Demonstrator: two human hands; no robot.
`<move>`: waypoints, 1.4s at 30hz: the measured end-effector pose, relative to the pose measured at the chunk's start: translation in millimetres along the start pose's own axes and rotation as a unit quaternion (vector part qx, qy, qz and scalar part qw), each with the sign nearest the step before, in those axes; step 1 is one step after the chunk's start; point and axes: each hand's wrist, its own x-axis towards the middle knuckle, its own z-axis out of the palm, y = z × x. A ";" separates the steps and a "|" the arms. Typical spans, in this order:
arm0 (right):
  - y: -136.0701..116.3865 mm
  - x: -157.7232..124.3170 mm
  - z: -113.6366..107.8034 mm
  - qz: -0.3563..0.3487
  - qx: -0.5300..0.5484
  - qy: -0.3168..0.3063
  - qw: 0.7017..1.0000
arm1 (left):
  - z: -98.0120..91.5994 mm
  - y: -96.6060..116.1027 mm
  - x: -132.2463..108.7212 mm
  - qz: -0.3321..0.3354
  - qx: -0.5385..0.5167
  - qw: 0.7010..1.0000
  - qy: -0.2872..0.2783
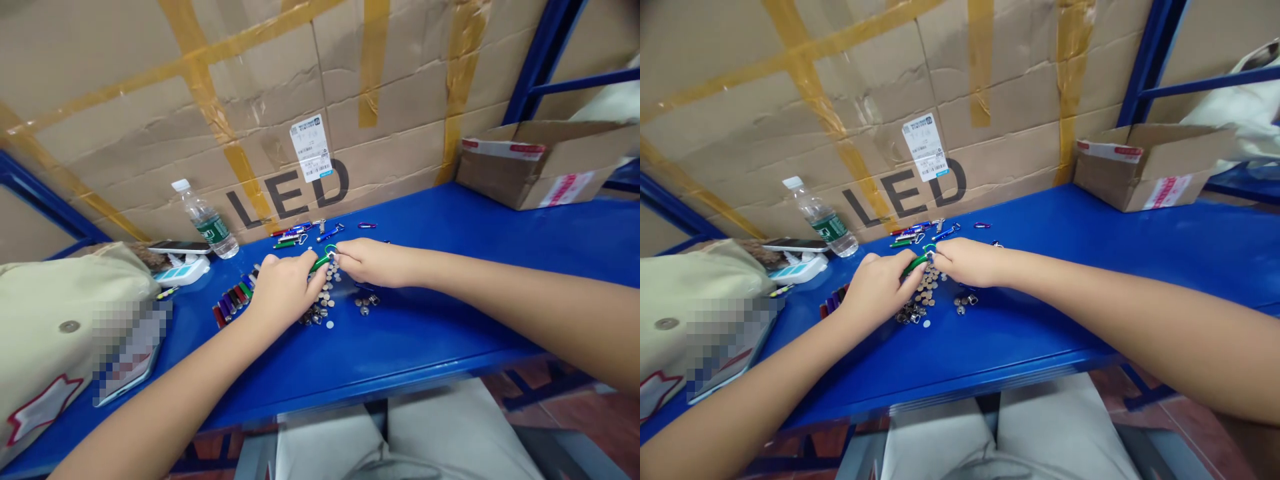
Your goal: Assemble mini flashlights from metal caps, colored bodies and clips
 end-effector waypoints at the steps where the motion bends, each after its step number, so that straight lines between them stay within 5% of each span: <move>1: 3.3 1.2 -2.7 -0.004 0.004 0.001 1.000 | -0.6 0.9 5.0 0.003 0.004 1.000 -0.005; 6: 25.6 6.0 -18.4 0.004 0.082 -0.058 0.995 | -5.4 9.4 34.2 0.005 0.044 0.999 -0.003; 10: 41.3 7.7 -25.0 0.025 0.118 -0.046 0.992 | -7.8 6.9 58.4 -0.005 -0.003 1.000 -0.021; 15: 57.4 10.9 -26.2 0.073 0.159 0.041 0.984 | 3.2 -34.7 94.1 0.075 -0.134 0.985 -0.084; 18: 63.8 11.9 -28.7 0.095 0.136 0.105 0.981 | 16.4 -64.4 112.5 0.018 -0.125 0.991 -0.047; 23: 63.1 8.1 -31.4 0.085 0.041 0.085 0.992 | 34.8 -87.4 122.2 -0.062 0.028 0.995 -0.076; 28: 63.1 4.0 -31.5 0.024 0.000 0.056 0.998 | 20.2 -102.1 109.3 -0.140 0.105 0.985 -0.005; 32: 64.5 3.5 -32.1 -0.006 -0.044 0.039 0.998 | -9.2 -114.1 72.6 -0.120 0.008 0.985 -0.124; 36: 56.1 2.5 -31.3 -0.021 -0.072 0.011 0.997 | -26.4 -105.5 18.0 -0.076 -0.065 0.954 -0.283; 39: 45.1 0.7 -30.1 -0.022 -0.089 -0.005 0.996 | -27.9 -90.7 -11.8 -0.107 -0.059 0.944 -0.305; 42: 35.9 -0.2 -26.2 -0.016 -0.106 -0.018 0.994 | -21.9 -79.0 -23.9 -0.087 -0.057 0.963 -0.249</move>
